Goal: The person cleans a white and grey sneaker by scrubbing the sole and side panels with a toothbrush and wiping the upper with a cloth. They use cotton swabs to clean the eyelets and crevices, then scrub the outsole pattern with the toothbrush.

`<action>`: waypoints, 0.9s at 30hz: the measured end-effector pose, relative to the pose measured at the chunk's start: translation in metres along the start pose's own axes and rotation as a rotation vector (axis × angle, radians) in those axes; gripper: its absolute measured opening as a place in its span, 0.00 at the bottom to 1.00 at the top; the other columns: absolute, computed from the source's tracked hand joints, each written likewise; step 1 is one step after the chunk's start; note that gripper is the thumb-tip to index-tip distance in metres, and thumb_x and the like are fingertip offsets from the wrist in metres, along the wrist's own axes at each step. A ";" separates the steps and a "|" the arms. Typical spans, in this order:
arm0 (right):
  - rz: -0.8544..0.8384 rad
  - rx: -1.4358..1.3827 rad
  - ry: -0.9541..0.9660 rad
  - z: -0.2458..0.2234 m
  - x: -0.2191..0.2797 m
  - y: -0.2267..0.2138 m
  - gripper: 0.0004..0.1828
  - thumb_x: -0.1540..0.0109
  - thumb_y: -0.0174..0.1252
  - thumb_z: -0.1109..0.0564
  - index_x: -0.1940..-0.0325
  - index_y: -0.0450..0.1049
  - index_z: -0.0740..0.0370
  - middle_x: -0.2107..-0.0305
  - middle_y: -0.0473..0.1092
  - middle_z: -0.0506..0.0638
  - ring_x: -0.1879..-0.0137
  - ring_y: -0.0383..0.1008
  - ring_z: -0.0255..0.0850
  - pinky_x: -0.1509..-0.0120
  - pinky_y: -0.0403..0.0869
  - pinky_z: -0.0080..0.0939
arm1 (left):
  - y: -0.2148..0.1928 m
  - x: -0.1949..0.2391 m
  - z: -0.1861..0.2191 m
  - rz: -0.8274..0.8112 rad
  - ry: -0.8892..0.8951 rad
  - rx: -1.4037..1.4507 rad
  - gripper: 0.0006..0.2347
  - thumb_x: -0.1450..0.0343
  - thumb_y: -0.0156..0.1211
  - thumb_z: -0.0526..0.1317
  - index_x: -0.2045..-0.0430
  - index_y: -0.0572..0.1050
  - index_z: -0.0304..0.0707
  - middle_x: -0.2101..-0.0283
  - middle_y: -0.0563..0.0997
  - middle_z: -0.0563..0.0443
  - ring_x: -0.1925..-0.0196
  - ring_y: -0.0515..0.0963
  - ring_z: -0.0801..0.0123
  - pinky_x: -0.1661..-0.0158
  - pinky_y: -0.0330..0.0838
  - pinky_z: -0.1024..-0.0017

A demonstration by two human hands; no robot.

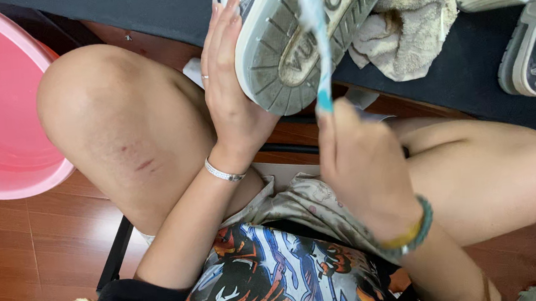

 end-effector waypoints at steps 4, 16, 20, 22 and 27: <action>-0.111 0.039 0.007 -0.006 0.020 0.001 0.10 0.33 0.52 0.54 0.66 0.67 0.62 0.89 0.67 0.59 0.82 0.72 0.58 0.76 0.69 0.58 | -0.002 0.000 0.003 -0.032 -0.033 0.018 0.36 0.29 0.83 0.36 0.32 0.59 0.37 0.29 0.64 0.42 0.24 0.64 0.50 0.26 0.56 0.60; -0.065 0.177 -0.183 0.029 -0.012 -0.016 0.14 0.33 0.56 0.54 0.70 0.66 0.60 0.89 0.64 0.55 0.83 0.68 0.53 0.77 0.67 0.52 | -0.008 -0.010 0.004 -0.101 -0.071 0.078 0.33 0.29 0.80 0.35 0.33 0.60 0.38 0.31 0.67 0.38 0.25 0.65 0.50 0.25 0.54 0.56; -0.126 0.159 -0.165 0.037 -0.019 -0.018 0.14 0.33 0.56 0.54 0.71 0.66 0.61 0.89 0.64 0.53 0.85 0.68 0.49 0.79 0.67 0.49 | -0.008 -0.011 0.005 -0.107 -0.080 0.083 0.34 0.29 0.79 0.35 0.33 0.59 0.38 0.31 0.67 0.38 0.25 0.66 0.50 0.25 0.53 0.54; -0.089 0.121 -0.209 0.034 -0.028 -0.019 0.14 0.33 0.56 0.55 0.71 0.64 0.61 0.86 0.65 0.54 0.82 0.68 0.51 0.77 0.66 0.49 | -0.009 -0.011 0.004 -0.114 -0.070 0.095 0.34 0.29 0.79 0.35 0.33 0.59 0.38 0.31 0.67 0.39 0.25 0.66 0.50 0.25 0.53 0.53; -0.119 0.161 -0.226 0.032 -0.016 -0.025 0.13 0.35 0.57 0.55 0.71 0.65 0.61 0.86 0.66 0.54 0.81 0.69 0.53 0.77 0.66 0.52 | -0.010 -0.011 0.002 -0.137 -0.076 0.107 0.33 0.28 0.77 0.34 0.33 0.59 0.39 0.31 0.67 0.38 0.25 0.66 0.49 0.24 0.54 0.52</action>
Point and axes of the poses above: each hand's wrist, its own x-axis away from the middle knuckle, its own y-axis out of the palm, z = x × y, the point moved 5 cm from there along -x, towards the middle knuckle
